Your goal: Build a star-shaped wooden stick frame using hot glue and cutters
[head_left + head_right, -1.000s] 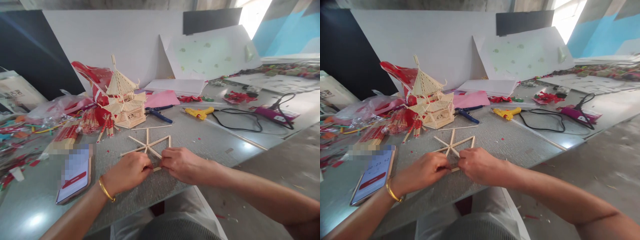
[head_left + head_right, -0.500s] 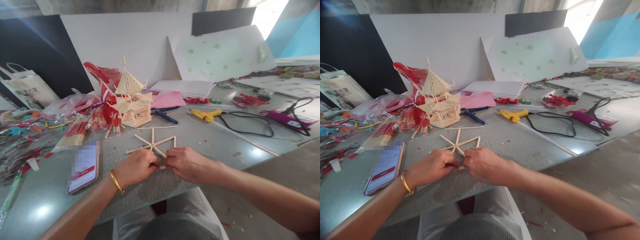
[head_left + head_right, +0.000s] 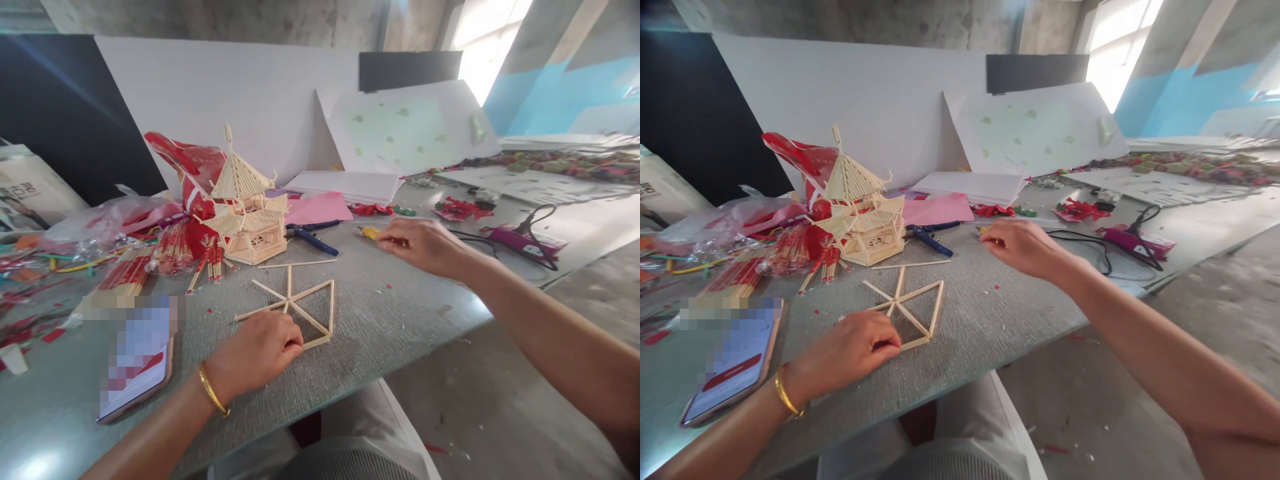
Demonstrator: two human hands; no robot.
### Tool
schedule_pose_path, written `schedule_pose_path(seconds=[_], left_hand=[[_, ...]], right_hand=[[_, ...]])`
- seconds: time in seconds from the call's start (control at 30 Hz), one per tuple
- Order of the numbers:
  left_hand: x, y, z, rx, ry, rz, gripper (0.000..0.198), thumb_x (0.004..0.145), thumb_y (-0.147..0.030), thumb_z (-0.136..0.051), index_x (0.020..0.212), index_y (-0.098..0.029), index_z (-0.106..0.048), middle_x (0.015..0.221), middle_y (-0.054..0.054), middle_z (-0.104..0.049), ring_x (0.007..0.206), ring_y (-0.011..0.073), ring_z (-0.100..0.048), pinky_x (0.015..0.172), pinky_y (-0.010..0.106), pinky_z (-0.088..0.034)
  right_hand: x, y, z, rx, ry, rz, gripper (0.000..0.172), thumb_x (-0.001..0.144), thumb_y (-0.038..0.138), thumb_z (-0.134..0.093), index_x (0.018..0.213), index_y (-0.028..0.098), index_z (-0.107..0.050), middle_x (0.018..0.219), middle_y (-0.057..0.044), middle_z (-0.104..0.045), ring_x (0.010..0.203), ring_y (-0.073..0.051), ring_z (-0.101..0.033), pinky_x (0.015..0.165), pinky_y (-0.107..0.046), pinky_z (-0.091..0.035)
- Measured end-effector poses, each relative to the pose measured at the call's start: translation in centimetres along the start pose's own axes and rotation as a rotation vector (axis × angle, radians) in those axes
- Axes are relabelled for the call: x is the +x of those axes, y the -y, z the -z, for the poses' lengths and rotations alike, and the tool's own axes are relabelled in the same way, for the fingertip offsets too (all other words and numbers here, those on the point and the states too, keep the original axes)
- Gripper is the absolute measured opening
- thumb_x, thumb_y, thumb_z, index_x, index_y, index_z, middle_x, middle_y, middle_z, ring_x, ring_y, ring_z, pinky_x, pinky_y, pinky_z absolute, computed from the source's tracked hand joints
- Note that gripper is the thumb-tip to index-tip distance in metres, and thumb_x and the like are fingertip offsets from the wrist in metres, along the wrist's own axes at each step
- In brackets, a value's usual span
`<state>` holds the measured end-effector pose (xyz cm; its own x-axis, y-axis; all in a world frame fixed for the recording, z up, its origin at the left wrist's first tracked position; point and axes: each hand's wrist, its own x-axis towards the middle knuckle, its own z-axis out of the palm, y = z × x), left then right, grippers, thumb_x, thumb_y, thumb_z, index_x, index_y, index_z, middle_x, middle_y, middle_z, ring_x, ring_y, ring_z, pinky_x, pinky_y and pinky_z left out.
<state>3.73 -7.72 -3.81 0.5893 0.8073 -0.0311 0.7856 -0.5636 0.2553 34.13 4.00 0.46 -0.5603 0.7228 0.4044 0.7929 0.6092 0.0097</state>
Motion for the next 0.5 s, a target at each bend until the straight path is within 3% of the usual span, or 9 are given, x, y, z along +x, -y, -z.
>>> schedule_pose_path(seconds=[0.17, 0.3, 0.4, 0.5], left_hand=[[-0.2, -0.5, 0.2, 0.017, -0.001, 0.004, 0.022, 0.087, -0.017, -0.049, 0.075, -0.017, -0.066, 0.076, 0.001, -0.065, 0.076, 0.0165, -0.058, 0.071, 0.029, -0.041], [-0.3, -0.4, -0.1, -0.007, 0.005, 0.018, 0.022, 0.088, -0.02, -0.048, 0.076, -0.018, -0.066, 0.077, 0.002, -0.065, 0.077, 0.0178, -0.058, 0.071, 0.031, -0.041], [-0.3, -0.1, -0.4, -0.027, 0.005, 0.022, 0.021, 0.089, -0.02, -0.049, 0.077, -0.019, -0.066, 0.079, 0.002, -0.065, 0.078, 0.0184, -0.058, 0.072, 0.032, -0.041], [-0.3, 0.1, -0.6, -0.038, -0.011, 0.016, 0.021, 0.089, -0.02, -0.049, 0.077, -0.019, -0.066, 0.08, 0.001, -0.065, 0.078, 0.0181, -0.057, 0.072, 0.031, -0.041]], right_hand=[[1.3, -6.1, 0.8, -0.135, 0.087, -0.135, 0.026, 0.085, 0.021, -0.048, 0.097, 0.007, -0.067, 0.098, -0.016, -0.065, 0.085, -0.019, -0.059, 0.074, -0.03, -0.04], [2.4, -8.9, 0.0, -0.176, 0.221, -0.113, 0.033, 0.082, 0.01, -0.047, 0.11, -0.002, -0.062, 0.114, -0.023, -0.06, 0.104, -0.023, -0.055, 0.085, -0.031, -0.038], [3.2, -9.7, -1.6, -0.158, 0.291, -0.052, 0.037, 0.073, 0.003, -0.056, 0.11, 0.002, -0.063, 0.119, -0.019, -0.059, 0.11, -0.023, -0.054, 0.089, -0.031, -0.039], [4.0, -10.2, -3.2, -0.121, 0.287, 0.012, 0.036, 0.067, 0.001, -0.063, 0.101, 0.011, -0.067, 0.114, -0.01, -0.064, 0.103, -0.02, -0.058, 0.087, -0.029, -0.042]])
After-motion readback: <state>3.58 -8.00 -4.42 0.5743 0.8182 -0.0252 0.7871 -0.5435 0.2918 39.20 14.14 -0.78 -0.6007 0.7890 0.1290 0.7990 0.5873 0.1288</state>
